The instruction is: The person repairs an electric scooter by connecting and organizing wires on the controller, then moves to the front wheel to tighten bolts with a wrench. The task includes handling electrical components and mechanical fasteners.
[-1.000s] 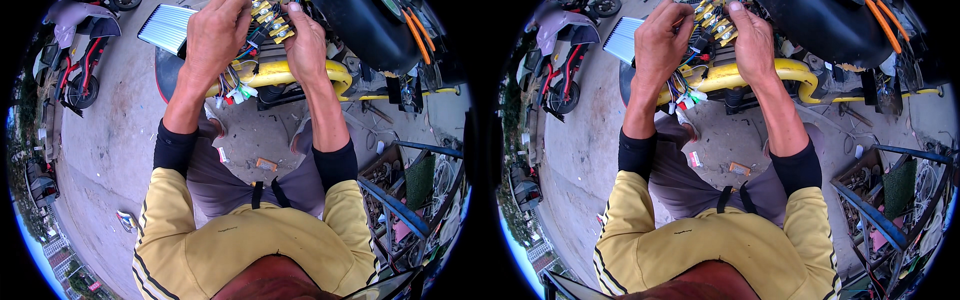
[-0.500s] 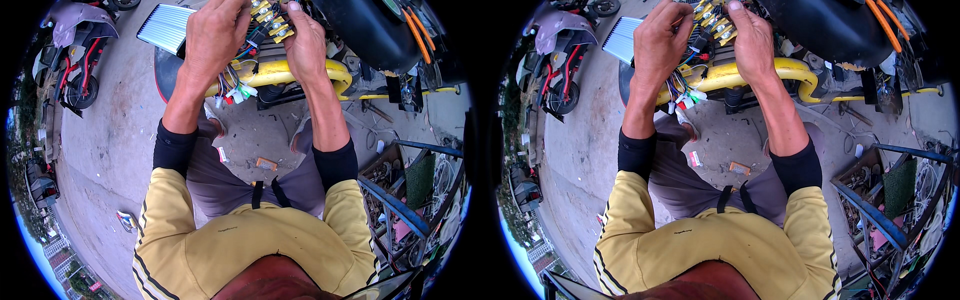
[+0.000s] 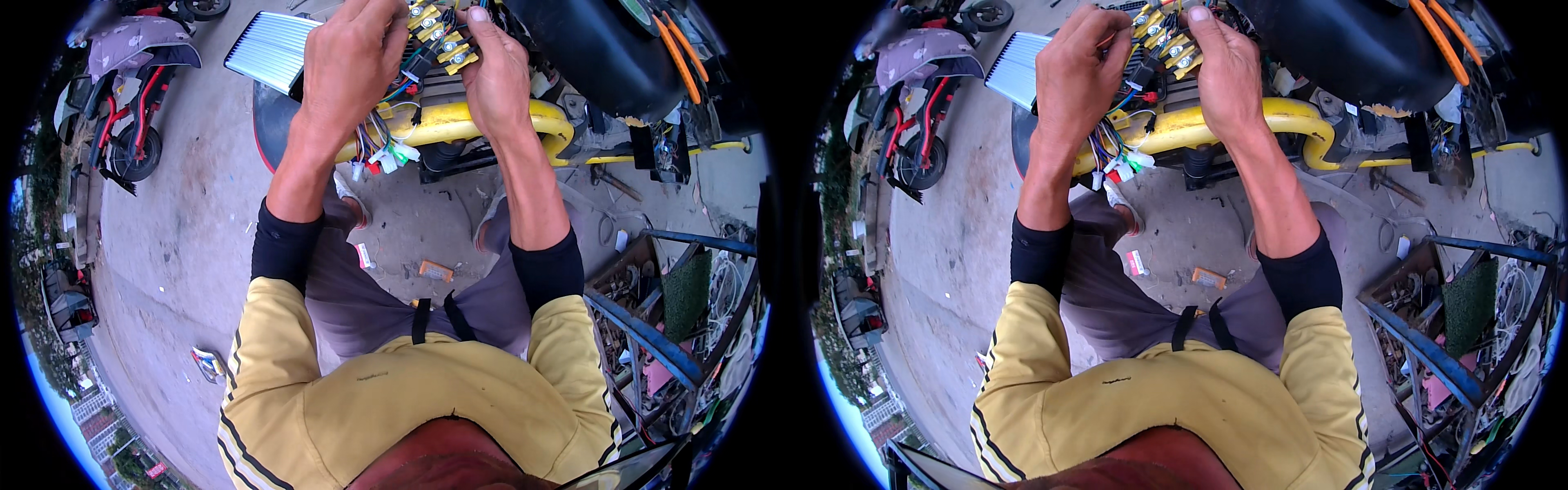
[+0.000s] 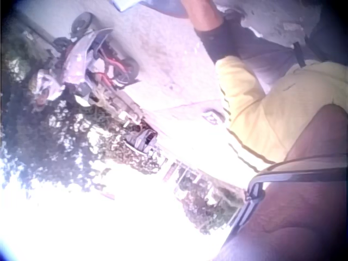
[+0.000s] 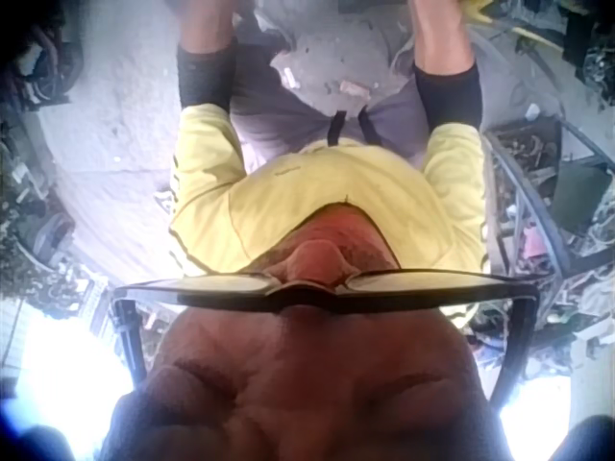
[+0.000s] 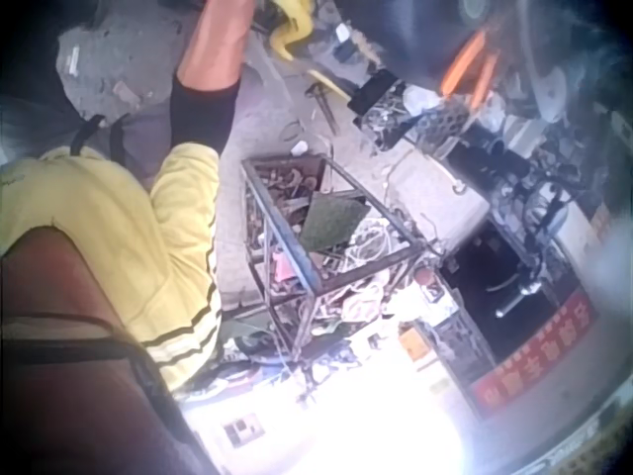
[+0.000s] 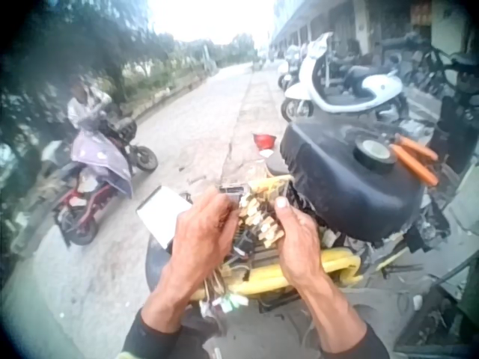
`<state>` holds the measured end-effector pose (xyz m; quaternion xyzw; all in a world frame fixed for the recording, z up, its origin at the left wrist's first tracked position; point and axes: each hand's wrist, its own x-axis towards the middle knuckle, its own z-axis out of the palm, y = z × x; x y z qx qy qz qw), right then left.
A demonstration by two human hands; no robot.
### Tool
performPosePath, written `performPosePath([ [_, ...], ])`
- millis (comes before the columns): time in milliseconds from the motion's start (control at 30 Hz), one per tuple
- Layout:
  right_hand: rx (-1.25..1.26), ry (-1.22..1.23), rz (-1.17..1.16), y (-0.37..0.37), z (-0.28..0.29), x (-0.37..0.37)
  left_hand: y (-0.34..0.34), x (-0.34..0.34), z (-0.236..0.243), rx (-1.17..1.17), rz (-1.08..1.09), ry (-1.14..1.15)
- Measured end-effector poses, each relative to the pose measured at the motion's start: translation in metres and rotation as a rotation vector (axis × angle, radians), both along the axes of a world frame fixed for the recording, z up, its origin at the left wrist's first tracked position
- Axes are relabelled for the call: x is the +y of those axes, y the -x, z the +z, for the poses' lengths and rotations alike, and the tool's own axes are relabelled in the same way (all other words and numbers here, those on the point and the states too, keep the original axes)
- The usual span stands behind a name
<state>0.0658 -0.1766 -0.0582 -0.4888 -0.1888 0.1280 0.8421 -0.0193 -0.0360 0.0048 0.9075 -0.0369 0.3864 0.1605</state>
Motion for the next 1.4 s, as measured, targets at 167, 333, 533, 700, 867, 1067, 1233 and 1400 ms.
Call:
performPosePath([
  [167,0.085,-0.062,0.021,0.002,-0.003,0.007,-0.003,0.011,-0.017,-0.019,0.016,0.05],
  [333,0.108,-0.058,0.043,0.002,0.004,0.002,-0.001,0.006,-0.01,-0.012,0.007,0.12],
  [533,0.09,-0.069,0.055,-0.001,-0.002,0.004,-0.001,0.006,-0.009,-0.038,-0.016,0.083],
  [700,0.09,0.032,0.044,0.007,0.009,-0.002,-0.002,0.006,-0.011,-0.052,-0.031,0.054],
  [867,0.064,-0.022,0.059,0.004,0.004,0.0,-0.001,0.004,-0.01,-0.053,-0.032,0.056],
  [1067,0.028,-0.027,-0.002,-0.003,-0.008,0.007,0.003,0.005,-0.008,-0.102,-0.027,0.202],
  [1233,0.015,-0.02,-0.002,-0.01,-0.015,0.003,0.025,0.016,0.011,-0.198,0.105,0.353],
  [1400,0.023,-0.04,0.04,-0.006,-0.01,0.001,0.068,0.021,0.005,-0.215,-0.08,0.75],
])
